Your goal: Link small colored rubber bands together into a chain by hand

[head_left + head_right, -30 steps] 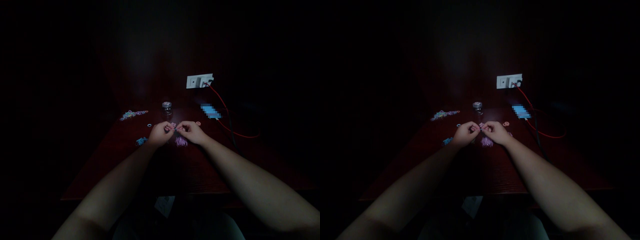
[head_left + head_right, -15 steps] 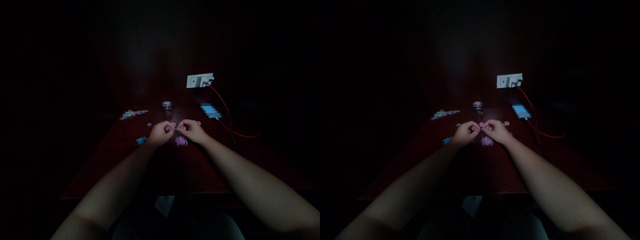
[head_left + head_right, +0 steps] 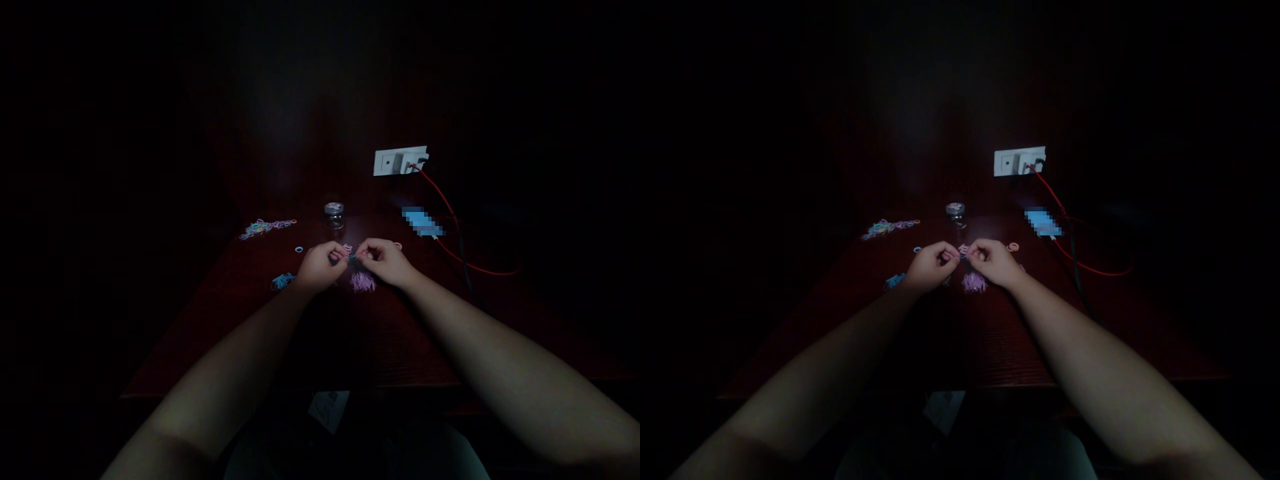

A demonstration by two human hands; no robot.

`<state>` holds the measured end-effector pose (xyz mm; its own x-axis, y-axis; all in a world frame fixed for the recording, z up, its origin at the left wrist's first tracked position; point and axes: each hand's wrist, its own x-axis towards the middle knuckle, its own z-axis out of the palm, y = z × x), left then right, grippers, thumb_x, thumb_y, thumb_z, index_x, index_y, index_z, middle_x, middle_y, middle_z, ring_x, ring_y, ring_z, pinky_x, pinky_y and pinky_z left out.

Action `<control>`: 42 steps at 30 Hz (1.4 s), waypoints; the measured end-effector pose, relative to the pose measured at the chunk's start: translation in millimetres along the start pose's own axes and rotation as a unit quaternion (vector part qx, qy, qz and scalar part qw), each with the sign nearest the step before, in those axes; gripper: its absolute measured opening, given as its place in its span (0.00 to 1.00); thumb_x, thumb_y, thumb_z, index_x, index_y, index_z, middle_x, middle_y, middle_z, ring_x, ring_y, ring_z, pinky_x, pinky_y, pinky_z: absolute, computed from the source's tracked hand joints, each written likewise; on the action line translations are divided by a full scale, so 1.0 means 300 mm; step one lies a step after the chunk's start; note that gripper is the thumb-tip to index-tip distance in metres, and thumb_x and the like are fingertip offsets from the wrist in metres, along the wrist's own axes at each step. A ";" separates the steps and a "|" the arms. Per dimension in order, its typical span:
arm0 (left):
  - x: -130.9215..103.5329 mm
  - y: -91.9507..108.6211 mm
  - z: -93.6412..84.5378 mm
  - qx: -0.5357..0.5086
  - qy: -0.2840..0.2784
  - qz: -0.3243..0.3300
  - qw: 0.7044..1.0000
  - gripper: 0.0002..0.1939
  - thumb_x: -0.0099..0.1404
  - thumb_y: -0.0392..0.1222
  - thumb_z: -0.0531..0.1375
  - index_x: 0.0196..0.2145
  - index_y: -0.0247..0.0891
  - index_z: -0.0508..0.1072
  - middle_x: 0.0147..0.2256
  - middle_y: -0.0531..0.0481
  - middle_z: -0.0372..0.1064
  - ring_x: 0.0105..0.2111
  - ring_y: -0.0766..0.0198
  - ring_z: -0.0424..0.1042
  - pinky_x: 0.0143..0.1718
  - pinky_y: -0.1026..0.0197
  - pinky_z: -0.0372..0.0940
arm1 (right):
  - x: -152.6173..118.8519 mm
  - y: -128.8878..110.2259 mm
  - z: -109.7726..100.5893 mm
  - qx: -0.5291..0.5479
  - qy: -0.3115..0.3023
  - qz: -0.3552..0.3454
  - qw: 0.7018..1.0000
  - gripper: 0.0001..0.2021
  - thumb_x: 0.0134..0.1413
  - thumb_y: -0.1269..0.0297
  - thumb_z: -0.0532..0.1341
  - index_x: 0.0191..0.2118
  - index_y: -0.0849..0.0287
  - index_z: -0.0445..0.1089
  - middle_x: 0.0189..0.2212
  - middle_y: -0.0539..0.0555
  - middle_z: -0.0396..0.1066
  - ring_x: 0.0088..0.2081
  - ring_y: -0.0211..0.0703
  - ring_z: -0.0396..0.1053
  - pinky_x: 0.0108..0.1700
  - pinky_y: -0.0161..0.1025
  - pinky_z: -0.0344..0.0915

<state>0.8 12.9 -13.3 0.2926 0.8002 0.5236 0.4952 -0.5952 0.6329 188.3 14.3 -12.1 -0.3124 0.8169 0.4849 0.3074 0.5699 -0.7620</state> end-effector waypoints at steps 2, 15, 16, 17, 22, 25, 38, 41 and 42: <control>0.000 -0.001 0.000 0.001 -0.002 0.000 1.000 0.06 0.58 0.39 0.59 0.32 0.36 0.73 0.30 0.49 0.73 0.29 0.67 0.69 0.32 0.65 0.65 | 0.001 0.003 0.000 0.001 0.000 0.001 1.000 0.09 0.48 0.60 0.61 0.29 0.63 0.69 0.19 0.47 0.59 0.21 0.32 0.54 0.24 0.32 0.51; 0.000 0.018 -0.021 0.031 0.038 0.056 0.997 0.04 0.61 0.37 0.58 0.32 0.37 0.72 0.34 0.49 0.71 0.35 0.65 0.69 0.37 0.63 0.65 | 0.005 0.014 0.006 0.003 0.000 -0.007 1.000 0.10 0.52 0.59 0.59 0.30 0.61 0.69 0.23 0.49 0.62 0.25 0.35 0.57 0.27 0.34 0.55; -0.002 0.023 -0.032 0.036 0.048 0.060 0.996 0.04 0.61 0.37 0.58 0.31 0.37 0.72 0.34 0.49 0.70 0.35 0.65 0.69 0.37 0.63 0.65 | 0.005 0.017 0.006 0.002 0.002 -0.008 1.000 0.10 0.52 0.59 0.59 0.30 0.61 0.68 0.23 0.49 0.63 0.25 0.35 0.57 0.27 0.34 0.55; -0.007 0.027 -0.047 0.041 0.061 0.061 0.995 0.04 0.61 0.38 0.58 0.31 0.37 0.72 0.34 0.49 0.70 0.35 0.65 0.69 0.36 0.64 0.65 | 0.006 0.018 0.006 0.000 0.003 -0.007 1.000 0.10 0.52 0.58 0.59 0.31 0.61 0.68 0.23 0.49 0.63 0.25 0.35 0.57 0.27 0.34 0.55; -0.080 -0.003 -0.195 0.099 0.176 0.033 0.979 0.05 0.62 0.39 0.58 0.32 0.38 0.73 0.36 0.49 0.70 0.38 0.64 0.69 0.38 0.63 0.64 | 0.006 0.014 0.006 0.000 0.004 0.009 1.000 0.10 0.52 0.58 0.58 0.31 0.61 0.67 0.23 0.50 0.63 0.24 0.36 0.57 0.27 0.34 0.55; -0.175 -0.063 -0.308 0.147 0.218 -0.017 0.965 0.06 0.61 0.41 0.58 0.33 0.37 0.73 0.36 0.49 0.70 0.39 0.63 0.69 0.43 0.60 0.64 | 0.005 0.008 0.004 -0.010 0.002 0.006 1.000 0.10 0.52 0.58 0.58 0.30 0.61 0.67 0.24 0.51 0.64 0.25 0.36 0.57 0.27 0.34 0.55; -0.285 -0.135 -0.352 0.224 0.158 -0.081 0.958 0.06 0.60 0.42 0.58 0.31 0.39 0.74 0.34 0.49 0.71 0.37 0.62 0.69 0.43 0.59 0.63 | -0.008 -0.020 -0.013 -0.095 0.031 0.017 0.995 0.10 0.50 0.61 0.57 0.28 0.62 0.69 0.22 0.52 0.66 0.24 0.36 0.60 0.27 0.34 0.56; -0.276 -0.132 -0.345 0.251 0.133 -0.079 0.956 0.06 0.60 0.42 0.58 0.30 0.39 0.74 0.35 0.48 0.71 0.37 0.60 0.69 0.44 0.57 0.63 | -0.013 -0.028 -0.017 -0.107 0.036 0.011 0.994 0.09 0.50 0.61 0.57 0.28 0.61 0.69 0.21 0.51 0.66 0.23 0.36 0.60 0.27 0.34 0.56; -0.275 -0.131 -0.345 0.259 0.125 -0.078 0.955 0.06 0.60 0.42 0.58 0.30 0.39 0.74 0.35 0.48 0.71 0.37 0.60 0.69 0.44 0.57 0.63 | -0.013 -0.029 -0.017 -0.108 0.035 0.010 0.994 0.10 0.50 0.61 0.57 0.28 0.62 0.69 0.20 0.51 0.66 0.23 0.36 0.60 0.27 0.34 0.56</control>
<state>-127.4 -37.5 -22.5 0.0093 0.7949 0.6067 0.8736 -0.3017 0.3819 191.5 6.6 -5.2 -0.2444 0.8277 0.5051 0.5008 0.5538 -0.6652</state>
